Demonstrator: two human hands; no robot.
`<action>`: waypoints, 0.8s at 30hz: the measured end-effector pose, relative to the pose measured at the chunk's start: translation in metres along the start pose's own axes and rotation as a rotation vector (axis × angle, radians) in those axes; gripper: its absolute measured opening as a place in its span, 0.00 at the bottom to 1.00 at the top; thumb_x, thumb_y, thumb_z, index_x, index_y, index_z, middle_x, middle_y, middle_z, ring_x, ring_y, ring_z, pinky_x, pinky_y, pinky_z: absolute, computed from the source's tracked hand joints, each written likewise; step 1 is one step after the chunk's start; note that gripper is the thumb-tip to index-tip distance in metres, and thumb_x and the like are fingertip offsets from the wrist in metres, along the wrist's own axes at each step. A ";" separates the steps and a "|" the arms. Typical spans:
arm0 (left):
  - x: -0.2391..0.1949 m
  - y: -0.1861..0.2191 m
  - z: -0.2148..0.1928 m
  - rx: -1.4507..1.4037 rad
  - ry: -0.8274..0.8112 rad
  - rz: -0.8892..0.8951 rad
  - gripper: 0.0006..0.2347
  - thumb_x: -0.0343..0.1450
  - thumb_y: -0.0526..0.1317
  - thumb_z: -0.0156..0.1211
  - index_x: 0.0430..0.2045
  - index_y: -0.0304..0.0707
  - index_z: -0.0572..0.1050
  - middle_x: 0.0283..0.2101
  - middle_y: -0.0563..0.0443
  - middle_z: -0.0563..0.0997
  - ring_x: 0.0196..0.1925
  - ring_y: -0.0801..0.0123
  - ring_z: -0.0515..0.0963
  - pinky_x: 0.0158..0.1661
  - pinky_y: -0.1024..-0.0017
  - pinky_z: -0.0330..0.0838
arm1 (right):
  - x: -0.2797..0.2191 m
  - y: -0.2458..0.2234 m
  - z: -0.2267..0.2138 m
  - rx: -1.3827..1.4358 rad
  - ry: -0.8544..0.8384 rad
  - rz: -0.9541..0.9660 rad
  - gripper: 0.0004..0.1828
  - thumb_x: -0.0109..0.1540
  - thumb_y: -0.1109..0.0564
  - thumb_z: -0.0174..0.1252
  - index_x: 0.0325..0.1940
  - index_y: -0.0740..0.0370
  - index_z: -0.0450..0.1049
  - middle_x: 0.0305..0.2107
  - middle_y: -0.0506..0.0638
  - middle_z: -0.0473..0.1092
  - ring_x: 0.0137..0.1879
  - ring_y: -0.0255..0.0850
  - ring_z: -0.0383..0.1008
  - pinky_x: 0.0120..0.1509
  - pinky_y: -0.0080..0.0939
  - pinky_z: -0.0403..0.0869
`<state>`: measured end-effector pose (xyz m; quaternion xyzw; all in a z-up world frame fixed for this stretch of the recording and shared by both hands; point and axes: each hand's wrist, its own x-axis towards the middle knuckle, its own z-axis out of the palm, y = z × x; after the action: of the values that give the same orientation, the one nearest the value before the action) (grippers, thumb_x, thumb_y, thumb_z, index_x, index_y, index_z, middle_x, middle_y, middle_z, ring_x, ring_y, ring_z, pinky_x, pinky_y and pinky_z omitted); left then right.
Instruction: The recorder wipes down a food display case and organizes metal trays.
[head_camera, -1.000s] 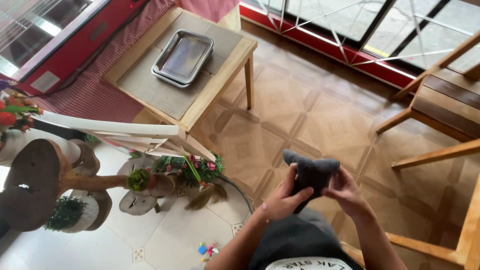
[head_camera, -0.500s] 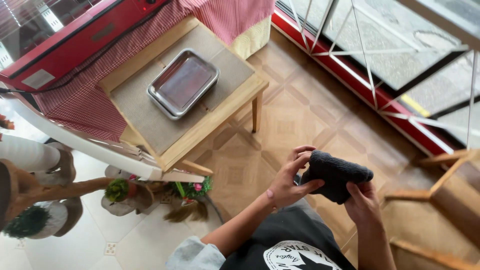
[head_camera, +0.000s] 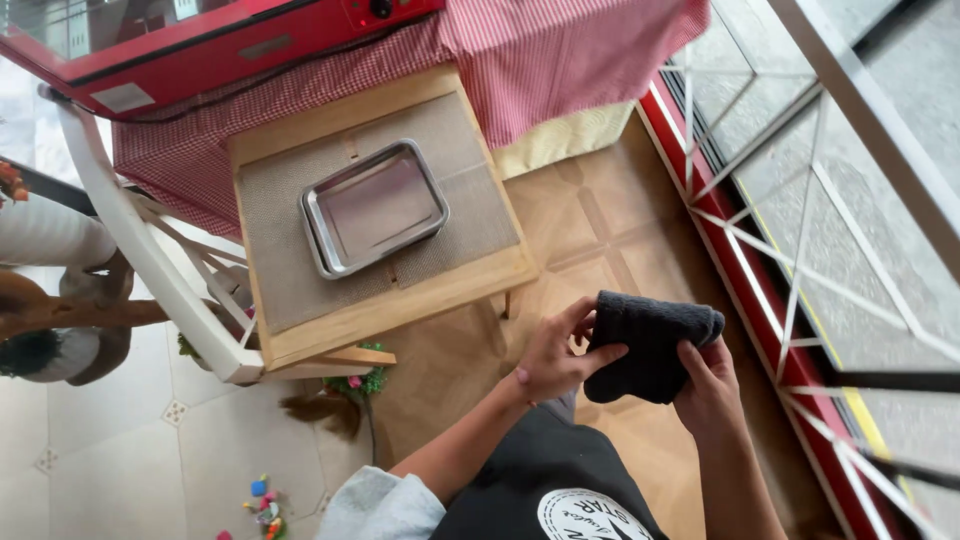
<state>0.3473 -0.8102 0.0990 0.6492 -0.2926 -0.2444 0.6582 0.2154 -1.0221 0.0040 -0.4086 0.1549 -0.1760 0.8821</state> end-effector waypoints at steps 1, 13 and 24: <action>0.023 -0.009 -0.001 0.001 0.021 0.003 0.17 0.70 0.31 0.70 0.53 0.36 0.76 0.38 0.52 0.84 0.36 0.71 0.77 0.40 0.72 0.74 | 0.030 -0.008 0.001 -0.004 -0.017 0.010 0.19 0.71 0.60 0.57 0.66 0.62 0.66 0.56 0.51 0.71 0.61 0.41 0.72 0.65 0.42 0.72; 0.268 -0.038 -0.030 -0.158 0.121 0.056 0.17 0.74 0.30 0.63 0.58 0.34 0.72 0.47 0.51 0.81 0.48 0.74 0.80 0.50 0.73 0.76 | 0.302 -0.055 -0.021 -0.148 -0.020 0.483 0.24 0.69 0.52 0.54 0.68 0.63 0.66 0.55 0.52 0.71 0.59 0.44 0.73 0.61 0.49 0.71; 0.415 -0.072 -0.056 0.174 0.694 0.013 0.18 0.65 0.33 0.71 0.49 0.31 0.76 0.46 0.45 0.80 0.44 0.66 0.85 0.44 0.72 0.82 | 0.512 -0.059 -0.002 -0.315 -0.143 0.627 0.21 0.69 0.53 0.53 0.65 0.64 0.68 0.53 0.51 0.72 0.57 0.41 0.74 0.58 0.44 0.73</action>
<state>0.6852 -1.0646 0.0560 0.7454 -0.0756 0.0205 0.6620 0.6588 -1.2831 -0.0175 -0.4834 0.2358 0.1581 0.8281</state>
